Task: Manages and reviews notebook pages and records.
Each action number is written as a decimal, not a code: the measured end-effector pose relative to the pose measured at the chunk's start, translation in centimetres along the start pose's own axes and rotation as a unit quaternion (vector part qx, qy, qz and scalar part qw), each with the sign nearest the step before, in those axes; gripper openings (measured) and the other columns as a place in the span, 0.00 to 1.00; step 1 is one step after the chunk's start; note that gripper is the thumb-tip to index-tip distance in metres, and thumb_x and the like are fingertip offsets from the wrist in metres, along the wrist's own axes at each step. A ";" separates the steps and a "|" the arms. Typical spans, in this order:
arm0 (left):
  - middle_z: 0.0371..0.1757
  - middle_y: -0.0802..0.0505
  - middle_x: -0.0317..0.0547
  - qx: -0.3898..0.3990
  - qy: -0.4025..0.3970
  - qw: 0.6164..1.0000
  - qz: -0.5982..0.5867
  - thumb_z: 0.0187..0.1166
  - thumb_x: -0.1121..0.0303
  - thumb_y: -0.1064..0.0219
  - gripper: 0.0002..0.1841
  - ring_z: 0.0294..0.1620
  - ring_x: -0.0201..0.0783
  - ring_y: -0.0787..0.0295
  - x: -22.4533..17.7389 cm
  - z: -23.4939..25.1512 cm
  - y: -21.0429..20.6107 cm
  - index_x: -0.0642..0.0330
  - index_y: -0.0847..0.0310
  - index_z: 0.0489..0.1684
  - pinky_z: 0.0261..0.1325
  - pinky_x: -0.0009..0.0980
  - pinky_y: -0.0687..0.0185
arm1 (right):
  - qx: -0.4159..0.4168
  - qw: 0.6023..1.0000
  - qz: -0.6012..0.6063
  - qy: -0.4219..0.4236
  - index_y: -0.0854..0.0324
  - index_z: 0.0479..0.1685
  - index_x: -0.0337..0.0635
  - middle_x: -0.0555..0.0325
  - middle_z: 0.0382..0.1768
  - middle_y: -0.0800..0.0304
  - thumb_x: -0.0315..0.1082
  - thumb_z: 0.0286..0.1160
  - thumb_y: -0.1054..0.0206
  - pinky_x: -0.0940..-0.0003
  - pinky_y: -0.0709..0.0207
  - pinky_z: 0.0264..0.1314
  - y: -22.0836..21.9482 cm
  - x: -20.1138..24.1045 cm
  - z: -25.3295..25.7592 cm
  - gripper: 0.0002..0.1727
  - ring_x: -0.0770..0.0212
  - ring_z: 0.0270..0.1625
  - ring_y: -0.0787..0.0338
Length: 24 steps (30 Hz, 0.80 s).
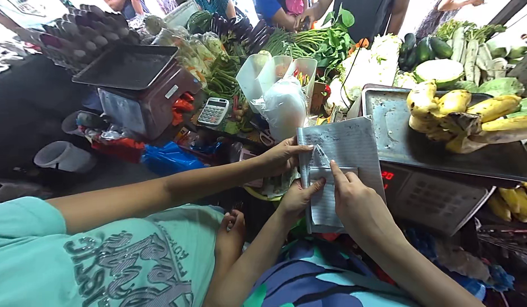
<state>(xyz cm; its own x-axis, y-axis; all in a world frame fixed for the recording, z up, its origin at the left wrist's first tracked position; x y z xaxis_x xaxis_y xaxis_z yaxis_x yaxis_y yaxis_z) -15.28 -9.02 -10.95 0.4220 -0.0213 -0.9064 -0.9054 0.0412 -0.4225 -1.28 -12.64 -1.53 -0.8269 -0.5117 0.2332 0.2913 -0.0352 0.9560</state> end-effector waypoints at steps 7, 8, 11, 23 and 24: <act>0.55 0.10 0.45 -0.004 0.008 1.000 0.003 0.90 0.70 0.45 0.17 0.52 0.32 0.09 0.7 -0.2 0.2 0.59 0.31 0.74 0.61 0.31 0.12 | -0.002 1.000 -0.006 0.005 0.24 0.81 0.36 0.42 0.44 0.10 0.23 0.82 0.43 0.63 0.13 0.32 0.0 0.0 -0.1 0.26 0.52 0.30 0.07; 0.54 0.09 0.44 -0.019 0.021 1.000 0.002 0.90 0.71 0.45 0.16 0.51 0.31 0.09 0.8 -0.7 -0.3 0.59 0.30 0.73 0.60 0.31 0.12 | -0.006 1.000 -0.006 0.006 0.24 0.80 0.36 0.42 0.44 0.10 0.23 0.81 0.43 0.63 0.14 0.31 0.0 0.1 -0.1 0.26 0.52 0.30 0.07; 0.46 0.05 0.45 -0.125 0.092 0.986 -0.055 0.85 0.74 0.37 0.14 0.44 0.33 0.05 2.9 -3.6 -2.7 0.65 0.24 0.66 0.55 0.31 0.09 | -0.005 1.000 -0.006 0.005 0.24 0.81 0.36 0.42 0.44 0.10 0.23 0.82 0.43 0.63 0.14 0.32 0.0 0.2 -0.1 0.26 0.52 0.31 0.07; 0.47 0.05 0.47 -0.121 0.103 0.985 -0.063 0.86 0.72 0.36 0.17 0.46 0.35 0.05 3.9 -4.0 -2.9 0.66 0.27 0.70 0.57 0.34 0.09 | -0.003 1.000 0.006 0.001 0.26 0.82 0.36 0.42 0.46 0.10 0.24 0.83 0.45 0.62 0.14 0.32 -0.1 0.1 -0.2 0.27 0.51 0.31 0.07; 0.47 0.05 0.47 -0.122 0.102 0.985 -0.063 0.86 0.72 0.36 0.17 0.45 0.34 0.05 3.8 -4.0 -2.9 0.66 0.27 0.69 0.57 0.33 0.09 | -0.004 1.000 0.006 0.002 0.26 0.82 0.37 0.42 0.46 0.10 0.24 0.83 0.44 0.62 0.14 0.32 -0.1 0.2 -0.2 0.27 0.51 0.31 0.07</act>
<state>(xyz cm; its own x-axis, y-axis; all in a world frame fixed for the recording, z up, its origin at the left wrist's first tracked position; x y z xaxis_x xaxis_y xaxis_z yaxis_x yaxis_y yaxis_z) -11.24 -13.25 -13.18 0.5354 -0.2132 -0.8172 -0.8416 -0.2155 -0.4952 -1.33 -12.92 -1.61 -0.8215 -0.5153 0.2443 0.3055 -0.0360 0.9515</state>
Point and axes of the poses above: each hand's wrist, its own z-axis towards the middle knuckle, its own y-axis out of the back of the hand, x = y × z, the point moved 9 cm from there along z, towards the middle knuckle
